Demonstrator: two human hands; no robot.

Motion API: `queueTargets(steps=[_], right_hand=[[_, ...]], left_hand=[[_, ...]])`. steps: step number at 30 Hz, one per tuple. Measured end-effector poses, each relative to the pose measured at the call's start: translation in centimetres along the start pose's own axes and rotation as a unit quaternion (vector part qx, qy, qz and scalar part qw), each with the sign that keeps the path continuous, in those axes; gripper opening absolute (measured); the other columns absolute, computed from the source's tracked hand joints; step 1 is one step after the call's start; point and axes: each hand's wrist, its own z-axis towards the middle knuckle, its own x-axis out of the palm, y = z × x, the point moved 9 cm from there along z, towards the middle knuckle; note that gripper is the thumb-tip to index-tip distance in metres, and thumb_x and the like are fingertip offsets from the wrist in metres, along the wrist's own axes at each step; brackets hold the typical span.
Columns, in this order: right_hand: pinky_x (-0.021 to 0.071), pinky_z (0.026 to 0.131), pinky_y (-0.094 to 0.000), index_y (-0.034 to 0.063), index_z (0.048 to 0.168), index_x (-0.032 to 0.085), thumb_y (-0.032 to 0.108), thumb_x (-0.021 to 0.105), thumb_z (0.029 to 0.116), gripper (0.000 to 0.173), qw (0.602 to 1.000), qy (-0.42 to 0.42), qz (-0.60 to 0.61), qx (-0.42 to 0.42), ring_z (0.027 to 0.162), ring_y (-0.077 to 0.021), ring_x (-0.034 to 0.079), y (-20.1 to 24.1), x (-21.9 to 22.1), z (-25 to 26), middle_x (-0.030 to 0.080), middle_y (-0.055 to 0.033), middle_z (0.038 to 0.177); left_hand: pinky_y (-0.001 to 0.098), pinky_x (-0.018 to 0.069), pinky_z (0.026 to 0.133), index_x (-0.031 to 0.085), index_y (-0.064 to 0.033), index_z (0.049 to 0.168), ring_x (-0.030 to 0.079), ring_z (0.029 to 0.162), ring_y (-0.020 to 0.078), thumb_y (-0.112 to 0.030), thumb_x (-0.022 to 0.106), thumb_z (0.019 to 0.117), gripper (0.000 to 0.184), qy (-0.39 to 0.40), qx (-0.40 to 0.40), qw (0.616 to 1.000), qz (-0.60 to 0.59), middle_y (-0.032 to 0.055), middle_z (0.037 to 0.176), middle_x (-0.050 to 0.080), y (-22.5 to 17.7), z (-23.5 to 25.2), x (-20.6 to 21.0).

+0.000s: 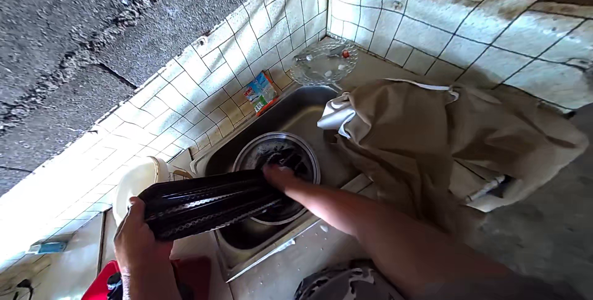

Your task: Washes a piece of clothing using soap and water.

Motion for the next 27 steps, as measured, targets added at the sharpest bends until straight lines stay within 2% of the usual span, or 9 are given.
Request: queueTargets(steps=[2,6,8,12,16,17,19,22,27], right_hand=[[0.0409,0.108,-0.0666,0.0027,0.155,0.041,0.027,0.039,0.1104,0.051,1.0,0.006,-0.007,0.025,0.137,-0.0486,0.048,-0.6,-2.0,0.0,0.046,-0.0295,0.152],[0.046,0.109,-0.0565,0.0074,0.158,0.039,0.035,0.041,0.1109,0.055,0.972,-0.024,0.183,-0.149,0.129,-0.0426,0.057,12.4,-3.4,-5.1,0.055,-0.0286,0.143],[0.0453,0.107,-0.059,0.009,0.162,0.03,0.027,0.042,0.1109,0.056,0.962,0.011,0.193,-0.191,0.132,-0.0466,0.052,14.4,-1.0,-6.5,0.044,-0.0287,0.153],[0.0425,0.11,-0.0656,0.0096,0.159,0.038,0.032,0.04,0.1105,0.053,0.994,0.011,0.057,-0.094,0.138,-0.0482,0.048,3.7,2.8,-2.0,0.041,-0.0263,0.158],[0.0442,0.102,-0.071,0.0017,0.147,0.051,0.025,0.04,0.1099,0.045,0.997,-0.031,-0.059,0.034,0.132,-0.0519,0.051,-3.7,-3.3,0.9,0.051,-0.0314,0.146],[0.0422,0.102,-0.0724,0.002,0.149,0.049,0.027,0.041,0.1103,0.046,0.998,-0.016,-0.047,0.047,0.133,-0.0535,0.05,-4.2,-5.1,1.0,0.049,-0.0334,0.146],[0.0438,0.103,-0.0678,0.0023,0.144,0.052,0.036,0.046,0.1094,0.049,1.0,0.022,0.012,0.016,0.126,-0.0493,0.056,-4.1,-7.8,0.8,0.057,-0.032,0.137],[0.0417,0.109,-0.0611,0.0022,0.145,0.054,0.043,0.064,0.1013,0.061,0.985,0.075,0.133,-0.082,0.127,-0.0415,0.058,-2.5,-10.8,-0.8,0.061,-0.0268,0.136],[0.036,0.11,-0.0689,0.0137,0.16,0.036,0.035,0.079,0.09,0.085,0.968,0.248,-0.021,-0.037,0.14,-0.0444,0.047,-3.3,-7.4,-5.4,0.05,-0.0236,0.151]], left_hand=[[0.0307,0.0613,0.075,0.057,-0.009,0.109,0.07,0.08,0.007,-0.027,0.032,0.1125,0.031,-0.023,-0.009,1.0,-0.007,-0.0032,0.087,0.069,1.2,0.3,-0.8],[0.0323,0.059,0.071,0.058,-0.0028,0.112,0.067,0.076,0.0089,-0.026,0.033,0.1122,0.034,0.041,-0.069,0.996,0.042,0.001,0.086,0.066,6.8,0.3,3.6],[0.032,0.0584,0.068,0.058,-0.0032,0.11,0.066,0.073,0.0092,-0.029,0.031,0.113,0.038,0.045,-0.079,0.995,0.035,0.001,0.083,0.065,6.4,-0.3,5.0],[0.0341,0.0623,0.079,0.062,-0.0134,0.106,0.072,0.086,0.0096,-0.048,0.008,0.1097,0.065,0.172,-0.021,0.984,-0.042,-0.0019,0.09,0.074,-0.9,-1.3,4.6],[0.0389,0.0622,0.084,0.075,-0.0146,0.107,0.073,0.097,0.0165,-0.076,0.033,0.0957,0.075,0.308,0.014,0.935,-0.176,0.0051,0.102,0.076,-3.2,1.6,1.5],[0.0406,0.0621,0.083,0.073,-0.0122,0.108,0.073,0.096,0.018,-0.079,0.031,0.0939,0.08,0.268,0.01,0.941,-0.204,0.0065,0.102,0.076,-2.3,2.8,0.6],[0.0434,0.0604,0.081,0.059,-0.0135,0.117,0.07,0.096,0.0172,-0.075,0.0,0.0967,0.087,0.175,-0.045,0.968,-0.174,0.0035,0.102,0.072,2.3,3.3,0.5],[0.0459,0.0596,0.08,0.057,-0.0117,0.126,0.07,0.095,0.0193,-0.077,-0.009,0.0924,0.098,0.214,-0.204,0.954,-0.058,0.0059,0.103,0.073,9.4,0.1,5.0],[0.0379,0.0604,0.085,0.068,-0.0173,0.112,0.071,0.095,0.0133,-0.081,0.036,0.0919,0.074,0.32,-0.049,0.937,-0.131,0.0004,0.1,0.074,1.4,-1.8,8.9]])
